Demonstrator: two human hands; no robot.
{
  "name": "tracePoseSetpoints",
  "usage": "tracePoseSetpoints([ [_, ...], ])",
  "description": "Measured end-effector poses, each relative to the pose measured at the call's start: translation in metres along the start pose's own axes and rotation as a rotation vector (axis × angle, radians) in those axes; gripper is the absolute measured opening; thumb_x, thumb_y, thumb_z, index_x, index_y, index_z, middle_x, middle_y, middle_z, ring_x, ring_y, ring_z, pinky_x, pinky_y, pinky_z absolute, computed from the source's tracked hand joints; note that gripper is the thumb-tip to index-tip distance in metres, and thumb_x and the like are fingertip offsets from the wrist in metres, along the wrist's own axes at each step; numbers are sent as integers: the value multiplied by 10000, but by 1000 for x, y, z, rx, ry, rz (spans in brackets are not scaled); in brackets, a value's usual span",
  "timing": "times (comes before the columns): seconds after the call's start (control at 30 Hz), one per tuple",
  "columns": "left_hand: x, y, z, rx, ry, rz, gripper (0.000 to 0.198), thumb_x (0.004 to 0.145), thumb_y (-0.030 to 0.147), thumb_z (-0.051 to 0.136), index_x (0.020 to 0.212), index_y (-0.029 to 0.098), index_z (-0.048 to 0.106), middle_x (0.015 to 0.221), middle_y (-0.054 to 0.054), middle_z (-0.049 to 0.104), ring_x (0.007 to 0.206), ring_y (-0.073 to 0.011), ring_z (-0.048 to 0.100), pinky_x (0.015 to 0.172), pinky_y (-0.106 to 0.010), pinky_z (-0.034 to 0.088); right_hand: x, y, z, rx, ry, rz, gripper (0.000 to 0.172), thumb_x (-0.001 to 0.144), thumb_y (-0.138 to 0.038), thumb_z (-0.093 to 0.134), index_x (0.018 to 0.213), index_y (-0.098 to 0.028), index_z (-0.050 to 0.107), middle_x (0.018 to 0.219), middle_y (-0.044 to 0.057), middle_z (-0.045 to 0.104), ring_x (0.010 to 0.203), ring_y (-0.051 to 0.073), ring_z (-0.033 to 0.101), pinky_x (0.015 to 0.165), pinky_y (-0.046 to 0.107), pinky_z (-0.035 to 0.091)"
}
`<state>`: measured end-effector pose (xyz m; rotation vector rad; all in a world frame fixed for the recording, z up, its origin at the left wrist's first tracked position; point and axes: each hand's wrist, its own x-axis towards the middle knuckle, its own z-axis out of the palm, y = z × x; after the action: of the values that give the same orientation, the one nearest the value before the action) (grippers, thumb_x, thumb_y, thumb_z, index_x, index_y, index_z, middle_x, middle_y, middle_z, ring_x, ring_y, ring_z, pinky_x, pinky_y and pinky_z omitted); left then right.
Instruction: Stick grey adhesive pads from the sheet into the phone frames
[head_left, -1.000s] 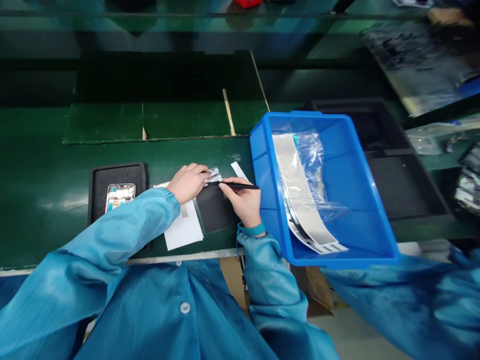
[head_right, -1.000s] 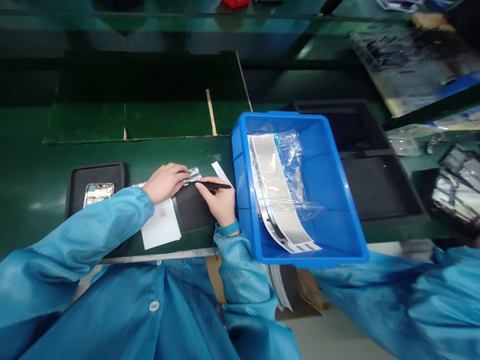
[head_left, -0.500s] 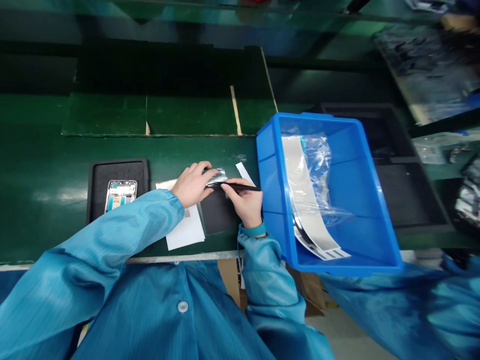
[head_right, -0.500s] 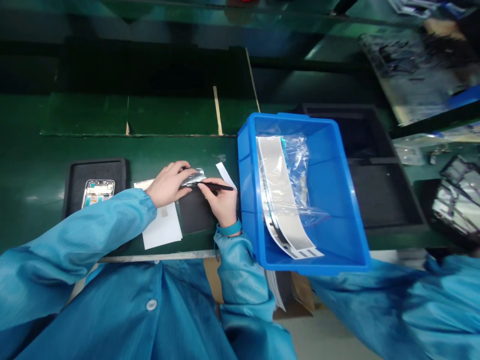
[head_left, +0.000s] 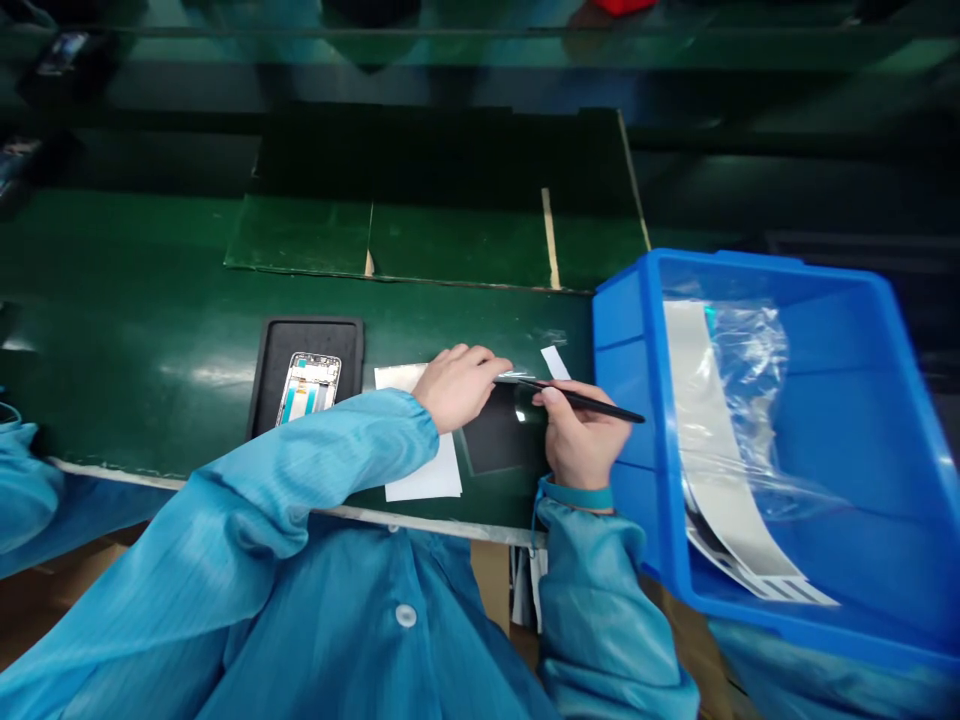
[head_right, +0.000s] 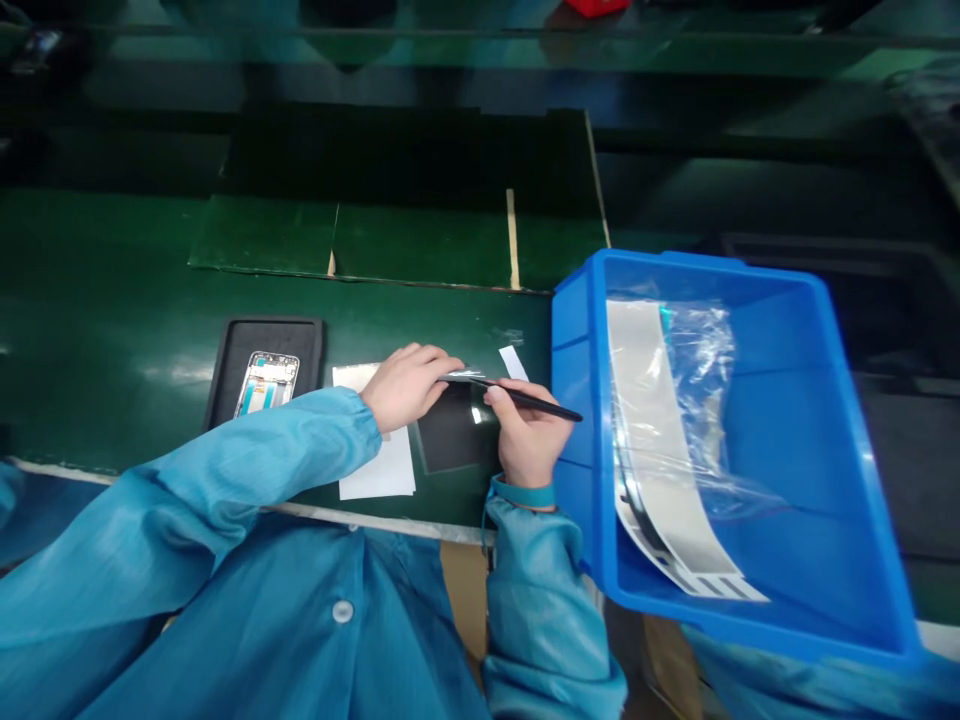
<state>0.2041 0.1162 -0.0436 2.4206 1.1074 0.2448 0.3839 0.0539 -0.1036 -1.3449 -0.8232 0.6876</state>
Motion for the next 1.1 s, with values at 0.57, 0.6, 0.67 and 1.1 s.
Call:
tracePoseSetpoints([
  [0.57,-96,-56,-45,201,-87,204,453,908,296,672,1339,177,594,1437,-125,567,1345,-299,503,1086,-448,414,-77,-55,55,-244,-435,72,131,807,-304,799,911,-234,758,897,26,775,803,197,741,771,341,619],
  [0.6,-97,-54,-41,219,-96,198,475,895,309,693,1342,182,595,1450,-126,559,1358,-307,493,1099,-456,405,-75,-49,54,-279,-432,54,131,813,-303,793,916,-231,756,904,27,775,805,194,738,777,341,614],
  [0.67,-98,-53,-34,246,-117,177,494,872,317,726,1336,196,606,1466,-121,551,1373,-313,483,1122,-464,391,-70,-40,51,-339,-433,21,135,817,-306,788,920,-226,753,907,27,776,809,194,735,784,346,608],
  [1.1,-96,-52,-33,269,-158,150,518,866,340,739,1351,223,598,1495,-94,529,1407,-302,456,1157,-451,373,-62,-36,47,-426,-455,-48,105,835,-298,773,921,-240,761,918,26,791,827,206,744,821,365,613],
])
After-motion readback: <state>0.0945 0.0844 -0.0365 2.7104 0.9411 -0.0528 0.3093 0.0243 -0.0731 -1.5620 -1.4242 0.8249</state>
